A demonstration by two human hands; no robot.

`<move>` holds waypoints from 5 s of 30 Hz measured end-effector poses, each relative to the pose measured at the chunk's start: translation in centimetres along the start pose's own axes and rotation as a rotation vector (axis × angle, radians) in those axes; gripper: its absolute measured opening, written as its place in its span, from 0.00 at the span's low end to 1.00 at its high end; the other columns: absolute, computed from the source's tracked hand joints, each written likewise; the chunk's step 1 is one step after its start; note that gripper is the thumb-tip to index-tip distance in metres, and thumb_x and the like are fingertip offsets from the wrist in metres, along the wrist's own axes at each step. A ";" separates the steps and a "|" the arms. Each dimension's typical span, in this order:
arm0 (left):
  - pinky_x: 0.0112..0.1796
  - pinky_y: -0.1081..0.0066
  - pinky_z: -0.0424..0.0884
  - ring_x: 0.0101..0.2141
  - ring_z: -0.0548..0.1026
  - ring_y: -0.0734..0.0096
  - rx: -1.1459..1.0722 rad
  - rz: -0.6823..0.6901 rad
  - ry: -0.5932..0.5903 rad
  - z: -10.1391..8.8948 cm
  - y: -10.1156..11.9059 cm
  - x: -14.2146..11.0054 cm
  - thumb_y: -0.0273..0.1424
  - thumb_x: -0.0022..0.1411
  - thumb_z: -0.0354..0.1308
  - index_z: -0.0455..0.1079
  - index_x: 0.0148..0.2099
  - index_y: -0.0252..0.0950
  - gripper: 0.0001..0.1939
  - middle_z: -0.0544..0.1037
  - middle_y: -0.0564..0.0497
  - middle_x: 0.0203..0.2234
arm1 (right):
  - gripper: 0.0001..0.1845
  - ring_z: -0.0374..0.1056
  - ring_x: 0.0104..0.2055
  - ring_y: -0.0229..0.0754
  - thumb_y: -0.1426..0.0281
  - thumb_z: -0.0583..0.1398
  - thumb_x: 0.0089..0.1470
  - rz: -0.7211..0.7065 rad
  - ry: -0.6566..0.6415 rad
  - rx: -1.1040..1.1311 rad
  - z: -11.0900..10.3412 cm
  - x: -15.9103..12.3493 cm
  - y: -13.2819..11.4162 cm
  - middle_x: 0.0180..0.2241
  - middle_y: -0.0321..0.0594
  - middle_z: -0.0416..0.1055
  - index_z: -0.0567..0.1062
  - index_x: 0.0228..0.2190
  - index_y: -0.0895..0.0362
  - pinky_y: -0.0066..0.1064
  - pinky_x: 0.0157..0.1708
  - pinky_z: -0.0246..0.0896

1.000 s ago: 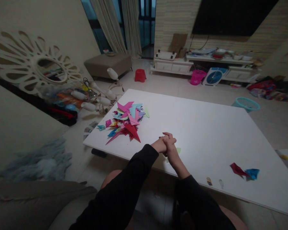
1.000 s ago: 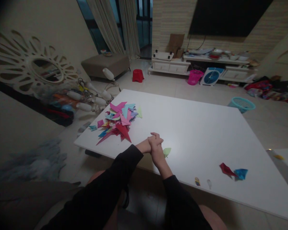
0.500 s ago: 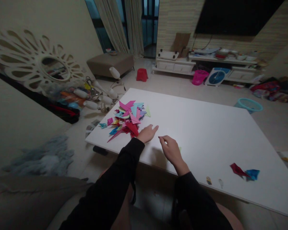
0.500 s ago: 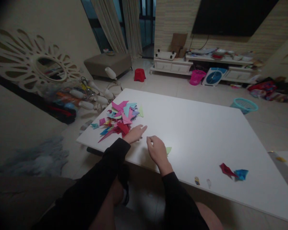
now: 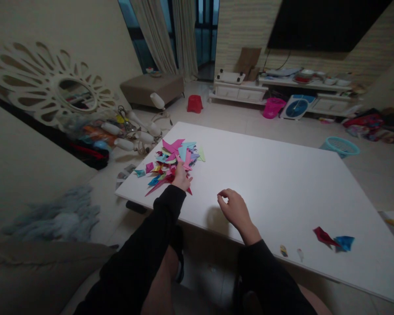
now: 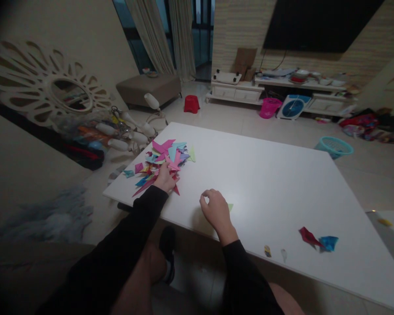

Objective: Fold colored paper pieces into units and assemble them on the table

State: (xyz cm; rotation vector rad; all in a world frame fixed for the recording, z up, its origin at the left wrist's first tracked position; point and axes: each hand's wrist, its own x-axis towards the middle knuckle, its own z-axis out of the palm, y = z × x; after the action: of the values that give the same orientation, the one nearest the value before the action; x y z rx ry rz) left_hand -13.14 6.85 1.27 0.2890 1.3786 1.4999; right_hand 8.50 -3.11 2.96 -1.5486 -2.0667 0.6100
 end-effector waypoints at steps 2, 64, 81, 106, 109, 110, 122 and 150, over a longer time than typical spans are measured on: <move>0.45 0.61 0.66 0.40 0.67 0.64 -0.015 -0.033 0.042 0.5 0.3 -0.5 0.48 0.57 0.55 0.61 0.33 0.39 0.17 0.69 0.51 0.34 | 0.10 0.69 0.41 0.46 0.69 0.55 0.60 -0.010 0.008 -0.002 -0.1 -0.1 -0.1 0.35 0.42 0.75 0.76 0.32 0.55 0.36 0.43 0.60; 0.44 0.64 0.71 0.36 0.77 0.68 0.142 0.187 -0.777 6.5 -3.1 -9.2 0.34 0.46 0.74 0.77 0.36 0.32 0.16 0.80 0.48 0.32 | 0.12 0.71 0.40 0.44 0.62 0.62 0.52 0.197 0.539 0.698 -1.7 1.4 -0.3 0.38 0.41 0.73 0.71 0.36 0.56 0.32 0.35 0.65; 0.41 0.67 0.71 0.33 0.76 0.71 0.076 0.115 -0.768 6.6 -3.4 -8.9 0.35 0.46 0.74 0.76 0.36 0.33 0.17 0.79 0.49 0.30 | 0.12 0.71 0.32 0.41 0.61 0.61 0.53 0.258 0.538 0.826 -1.7 1.4 -0.5 0.34 0.38 0.73 0.70 0.37 0.55 0.32 0.29 0.67; 0.31 0.74 0.67 0.27 0.74 0.72 0.287 0.152 -0.657 6.1 -3.1 -8.1 0.36 0.46 0.72 0.75 0.34 0.32 0.15 0.80 0.49 0.26 | 0.12 0.68 0.32 0.40 0.61 0.64 0.50 0.295 0.618 0.774 -2.1 1.8 1.2 0.28 0.37 0.73 0.75 0.30 0.58 0.32 0.34 0.62; 0.33 0.72 0.68 0.29 0.74 0.71 0.363 0.247 -0.607 6.1 -2.9 -8.3 0.34 0.48 0.69 0.77 0.32 0.31 0.11 0.80 0.48 0.29 | 0.12 0.68 0.31 0.41 0.60 0.63 0.52 0.305 0.597 0.761 -2.1 1.7 1.0 0.27 0.37 0.73 0.76 0.29 0.57 0.32 0.32 0.62; 0.34 0.71 0.68 0.29 0.74 0.71 0.390 0.263 -0.594 6.0 -2.7 -8.4 0.34 0.49 0.69 0.78 0.32 0.31 0.10 0.80 0.47 0.30 | 0.13 0.68 0.31 0.41 0.59 0.63 0.53 0.305 0.582 0.758 -2.1 1.7 1.0 0.27 0.37 0.73 0.76 0.29 0.57 0.32 0.32 0.62; 0.38 0.65 0.73 0.33 0.78 0.62 0.382 0.191 -0.722 6.3 -2.9 -9.2 0.39 0.50 0.70 0.82 0.38 0.28 0.19 0.83 0.41 0.32 | 0.18 0.73 0.42 0.50 0.54 0.63 0.53 0.240 0.477 0.813 -1.8 1.7 1.0 0.40 0.47 0.78 0.77 0.32 0.57 0.38 0.37 0.70; 0.35 0.69 0.73 0.30 0.78 0.68 0.278 0.176 -0.701 6.3 -3.4 -9.0 0.37 0.46 0.74 0.77 0.34 0.30 0.18 0.80 0.46 0.26 | 0.14 0.70 0.33 0.45 0.57 0.64 0.52 0.266 0.556 0.782 -2.3 1.5 0.7 0.31 0.41 0.75 0.75 0.32 0.55 0.34 0.32 0.65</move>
State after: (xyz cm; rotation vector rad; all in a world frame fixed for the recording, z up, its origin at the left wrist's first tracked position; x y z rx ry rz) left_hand -2.81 2.91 4.36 1.0280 0.9934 1.1657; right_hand 10.08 -1.35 4.53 -1.3062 -1.0300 0.8335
